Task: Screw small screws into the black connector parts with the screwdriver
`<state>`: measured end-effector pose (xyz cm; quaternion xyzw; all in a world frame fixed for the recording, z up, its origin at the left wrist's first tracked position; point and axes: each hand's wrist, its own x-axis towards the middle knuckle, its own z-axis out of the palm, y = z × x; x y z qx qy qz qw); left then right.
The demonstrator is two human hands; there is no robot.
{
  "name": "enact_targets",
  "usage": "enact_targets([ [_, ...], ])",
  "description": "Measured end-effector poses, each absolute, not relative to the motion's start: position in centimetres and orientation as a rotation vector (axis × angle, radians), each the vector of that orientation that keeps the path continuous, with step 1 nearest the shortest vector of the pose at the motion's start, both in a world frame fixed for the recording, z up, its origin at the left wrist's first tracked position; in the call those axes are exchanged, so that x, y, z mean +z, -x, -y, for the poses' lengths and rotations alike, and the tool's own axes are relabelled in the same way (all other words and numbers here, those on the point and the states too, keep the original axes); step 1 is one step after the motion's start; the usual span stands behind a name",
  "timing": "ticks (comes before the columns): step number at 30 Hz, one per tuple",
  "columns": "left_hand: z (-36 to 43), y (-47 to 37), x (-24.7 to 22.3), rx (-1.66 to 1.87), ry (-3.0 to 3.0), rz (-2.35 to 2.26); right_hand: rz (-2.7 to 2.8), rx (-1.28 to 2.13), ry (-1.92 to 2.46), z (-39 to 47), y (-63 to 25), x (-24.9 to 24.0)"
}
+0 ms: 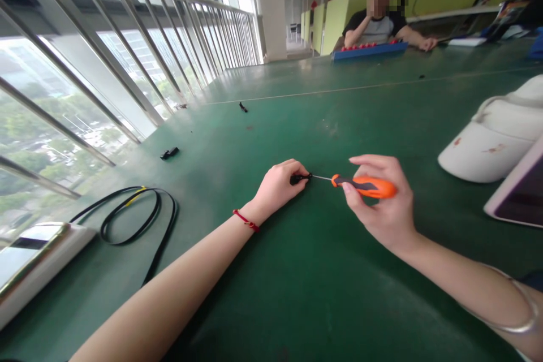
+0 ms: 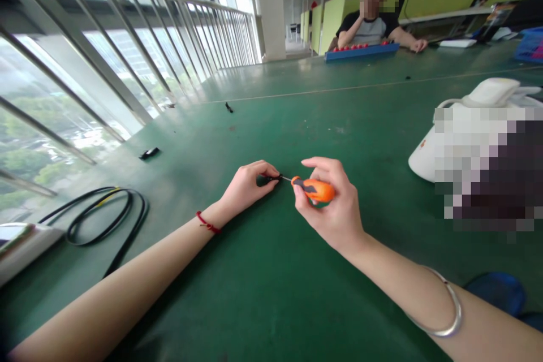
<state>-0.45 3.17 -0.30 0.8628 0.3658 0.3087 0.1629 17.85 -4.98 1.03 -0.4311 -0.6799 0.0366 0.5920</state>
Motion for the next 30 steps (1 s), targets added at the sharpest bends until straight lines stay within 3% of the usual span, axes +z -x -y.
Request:
enact_targets([
  [5,-3.23,0.49,-0.30,0.890,-2.489,-1.029,1.493,0.194,0.911,4.66,-17.84,0.74],
  [11,-3.25,0.43,-0.37,0.896,-2.500,-1.036,1.614,0.118,1.092,5.19,-17.92,1.09],
  [16,-3.30,0.40,-0.45,0.910,-2.493,-1.029,1.537,0.109,0.928,4.99,-18.03,0.95],
  [22,-3.28,0.37,-0.41,0.902,-2.484,-1.030,1.644,0.019,1.101,5.14,-18.00,1.09],
  [30,-3.29,0.44,-0.47,0.890,-2.480,-1.028,1.619,0.051,1.015,5.03,-18.10,1.10],
])
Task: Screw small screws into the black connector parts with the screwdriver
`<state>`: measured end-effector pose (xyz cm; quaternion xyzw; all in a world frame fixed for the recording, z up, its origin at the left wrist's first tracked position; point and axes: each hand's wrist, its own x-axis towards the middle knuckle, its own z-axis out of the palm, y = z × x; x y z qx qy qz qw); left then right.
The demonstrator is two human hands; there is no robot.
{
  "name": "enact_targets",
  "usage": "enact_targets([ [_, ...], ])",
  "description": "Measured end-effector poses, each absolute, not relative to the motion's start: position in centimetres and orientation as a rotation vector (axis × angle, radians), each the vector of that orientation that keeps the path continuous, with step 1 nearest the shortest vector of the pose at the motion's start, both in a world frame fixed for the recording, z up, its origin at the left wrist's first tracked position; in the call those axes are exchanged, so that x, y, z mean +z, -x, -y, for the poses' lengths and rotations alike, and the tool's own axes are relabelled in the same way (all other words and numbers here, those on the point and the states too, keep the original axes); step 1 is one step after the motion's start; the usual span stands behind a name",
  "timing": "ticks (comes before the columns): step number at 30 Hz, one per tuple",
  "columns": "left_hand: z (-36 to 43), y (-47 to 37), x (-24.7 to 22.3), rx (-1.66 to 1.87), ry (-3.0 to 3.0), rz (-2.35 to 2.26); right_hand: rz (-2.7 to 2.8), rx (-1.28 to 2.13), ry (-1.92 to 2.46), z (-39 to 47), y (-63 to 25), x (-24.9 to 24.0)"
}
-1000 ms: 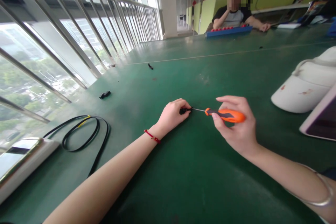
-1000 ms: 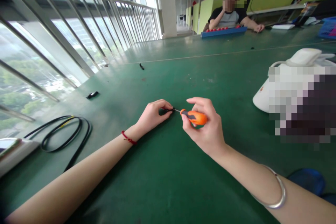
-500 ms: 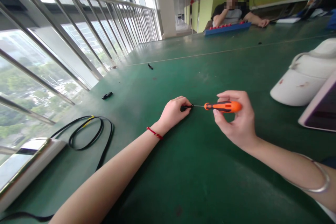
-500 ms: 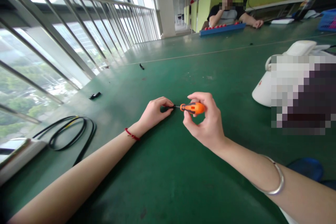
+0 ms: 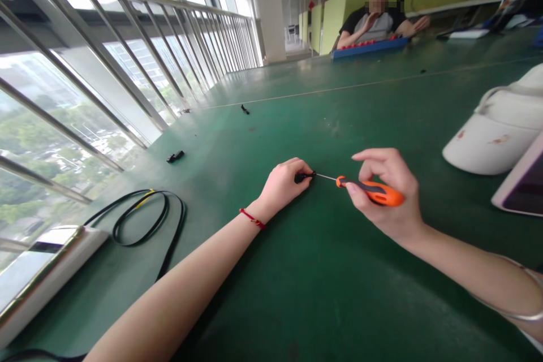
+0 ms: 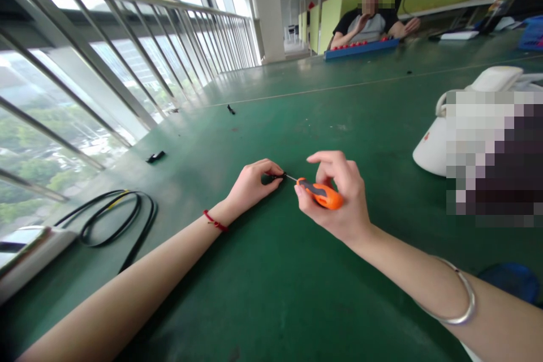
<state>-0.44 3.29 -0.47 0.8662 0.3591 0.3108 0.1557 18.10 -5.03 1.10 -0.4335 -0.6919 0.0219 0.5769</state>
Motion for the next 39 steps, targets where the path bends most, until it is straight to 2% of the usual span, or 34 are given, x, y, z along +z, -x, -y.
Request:
enact_targets([
  [4,-3.32,0.38,-0.39,0.891,-2.466,-1.032,1.648,0.001,1.060,5.13,-18.13,1.05],
  [8,-3.33,0.35,-0.34,0.892,-2.477,-1.032,1.552,0.087,0.944,4.94,-18.28,0.96],
  [13,-3.40,0.36,-0.43,0.896,-2.476,-1.023,1.667,0.105,1.096,5.16,-18.20,1.26],
  [19,-3.32,0.31,-0.34,0.894,-2.477,-1.032,1.575,0.027,1.008,5.10,-18.19,1.23],
  [24,-3.19,0.35,-0.32,0.896,-2.477,-1.029,1.654,0.054,1.098,5.24,-18.22,1.25],
  [29,-3.20,0.35,-0.46,0.894,-2.477,-1.029,1.545,0.094,0.976,5.11,-18.16,1.14],
  [34,-3.26,0.35,-0.38,0.892,-2.486,-1.023,1.647,0.057,1.102,5.09,-18.22,1.14],
  [39,-3.28,0.34,-0.31,0.888,-2.483,-1.028,1.560,0.089,0.972,4.98,-18.28,1.02],
])
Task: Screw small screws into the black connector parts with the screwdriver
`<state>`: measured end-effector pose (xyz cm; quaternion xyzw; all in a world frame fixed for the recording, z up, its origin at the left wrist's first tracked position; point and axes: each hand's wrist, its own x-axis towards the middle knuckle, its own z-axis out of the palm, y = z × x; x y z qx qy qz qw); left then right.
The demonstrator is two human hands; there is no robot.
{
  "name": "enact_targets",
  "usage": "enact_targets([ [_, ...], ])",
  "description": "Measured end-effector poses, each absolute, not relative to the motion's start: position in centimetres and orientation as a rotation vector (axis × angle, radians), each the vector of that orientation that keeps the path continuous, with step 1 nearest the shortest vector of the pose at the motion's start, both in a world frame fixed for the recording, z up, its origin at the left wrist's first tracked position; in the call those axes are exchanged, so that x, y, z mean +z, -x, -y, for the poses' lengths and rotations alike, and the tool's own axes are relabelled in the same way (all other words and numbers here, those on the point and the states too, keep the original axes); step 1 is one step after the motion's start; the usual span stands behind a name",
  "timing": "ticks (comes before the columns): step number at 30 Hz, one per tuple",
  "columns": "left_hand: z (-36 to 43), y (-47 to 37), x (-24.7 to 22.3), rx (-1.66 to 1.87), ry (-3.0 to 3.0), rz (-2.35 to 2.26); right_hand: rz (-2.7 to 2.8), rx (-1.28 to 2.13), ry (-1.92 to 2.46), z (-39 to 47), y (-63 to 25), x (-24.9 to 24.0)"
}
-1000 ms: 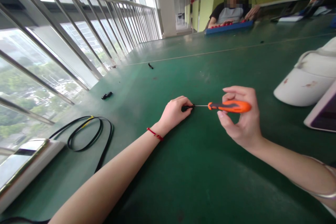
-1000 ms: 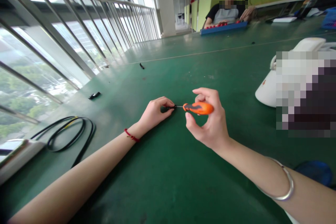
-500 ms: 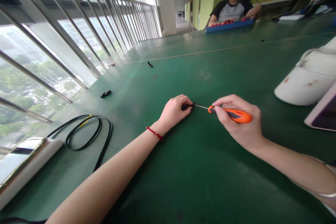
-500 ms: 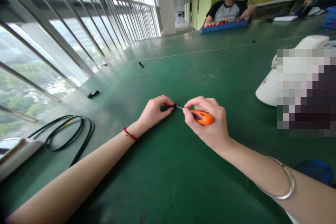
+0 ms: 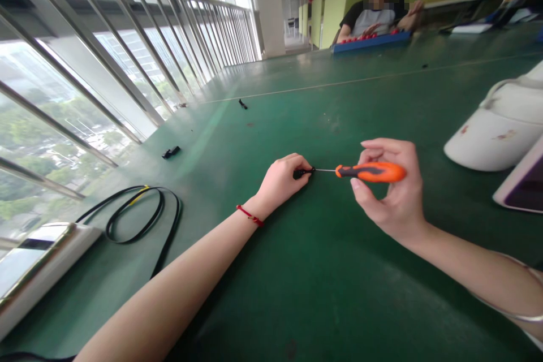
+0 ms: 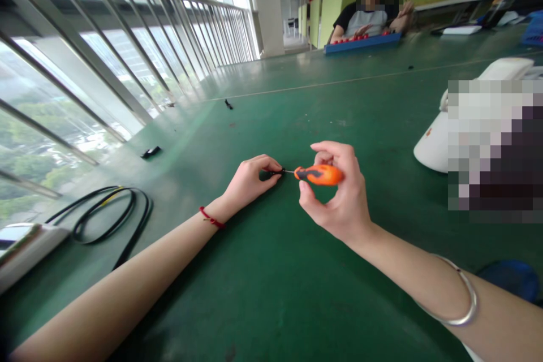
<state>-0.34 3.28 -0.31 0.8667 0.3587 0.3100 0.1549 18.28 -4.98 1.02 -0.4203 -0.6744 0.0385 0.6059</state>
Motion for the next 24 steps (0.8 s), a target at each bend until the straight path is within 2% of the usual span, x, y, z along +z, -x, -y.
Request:
enact_targets([
  [14,-3.31,0.39,-0.39,0.881,-2.474,-1.039,1.672,0.058,1.096,5.17,-18.09,1.31],
  [19,-3.26,0.31,-0.31,0.876,-2.483,-1.058,1.557,0.074,0.977,4.99,-18.22,1.09],
  [24,-2.97,0.26,-0.09,0.872,-2.506,-1.230,1.701,0.082,1.090,5.05,-18.25,1.29],
])
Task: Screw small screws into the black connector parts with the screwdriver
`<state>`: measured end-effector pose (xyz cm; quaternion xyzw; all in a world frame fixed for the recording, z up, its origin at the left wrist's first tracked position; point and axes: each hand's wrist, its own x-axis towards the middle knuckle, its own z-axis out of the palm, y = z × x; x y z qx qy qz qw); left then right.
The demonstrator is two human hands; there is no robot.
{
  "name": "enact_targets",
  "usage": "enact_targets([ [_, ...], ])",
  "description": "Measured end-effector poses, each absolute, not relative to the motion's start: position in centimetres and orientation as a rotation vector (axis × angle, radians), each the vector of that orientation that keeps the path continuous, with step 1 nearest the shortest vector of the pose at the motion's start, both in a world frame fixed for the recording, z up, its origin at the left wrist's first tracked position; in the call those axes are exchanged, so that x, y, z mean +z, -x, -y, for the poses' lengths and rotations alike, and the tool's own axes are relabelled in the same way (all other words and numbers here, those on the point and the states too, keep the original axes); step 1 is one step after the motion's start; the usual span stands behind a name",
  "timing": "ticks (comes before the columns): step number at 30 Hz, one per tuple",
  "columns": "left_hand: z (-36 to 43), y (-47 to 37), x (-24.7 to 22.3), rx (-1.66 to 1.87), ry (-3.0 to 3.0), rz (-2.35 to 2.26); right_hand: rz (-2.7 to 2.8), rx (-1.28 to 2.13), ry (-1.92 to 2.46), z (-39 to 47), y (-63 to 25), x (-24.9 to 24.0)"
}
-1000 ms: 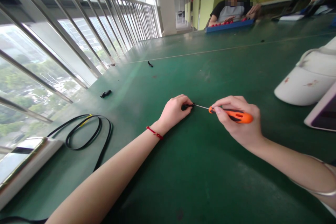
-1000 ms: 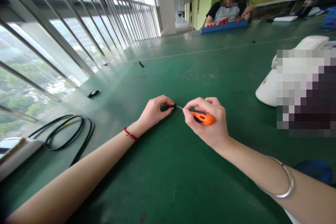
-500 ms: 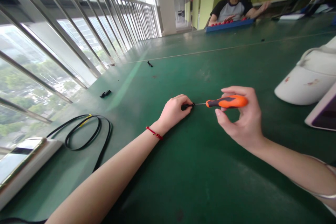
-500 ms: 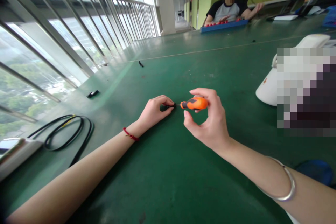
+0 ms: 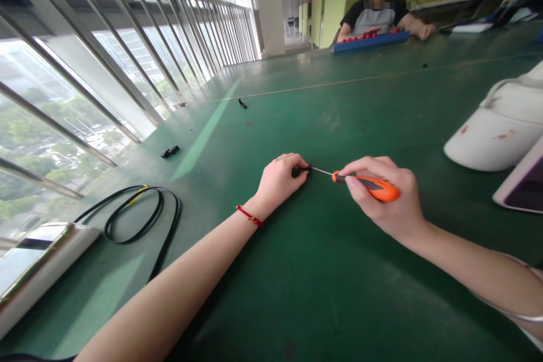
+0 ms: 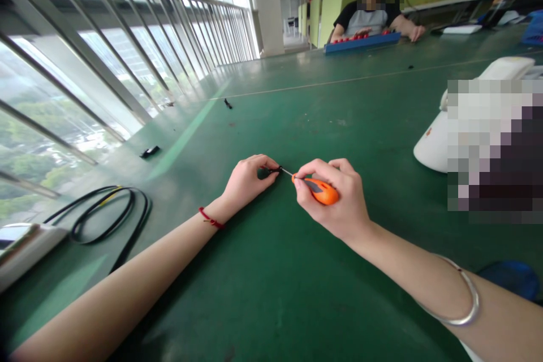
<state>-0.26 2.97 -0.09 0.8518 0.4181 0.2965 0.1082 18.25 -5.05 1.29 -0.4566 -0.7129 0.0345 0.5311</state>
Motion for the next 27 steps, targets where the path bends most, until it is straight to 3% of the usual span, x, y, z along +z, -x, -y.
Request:
enact_targets([
  [9,-3.0,0.2,-0.4,0.875,-2.495,-1.482,1.609,0.225,1.169,4.4,-18.5,0.9],
  [16,-2.6,0.0,0.1,0.851,-2.436,-1.191,1.565,0.215,1.165,4.1,-18.5,0.8],
  [20,-2.8,0.2,0.1,0.937,-2.556,-1.268,1.535,0.170,1.141,4.1,-18.4,0.9],
  [27,-3.1,0.2,-0.1,0.782,-2.599,-1.243,1.565,0.131,1.078,4.6,-18.4,1.3],
])
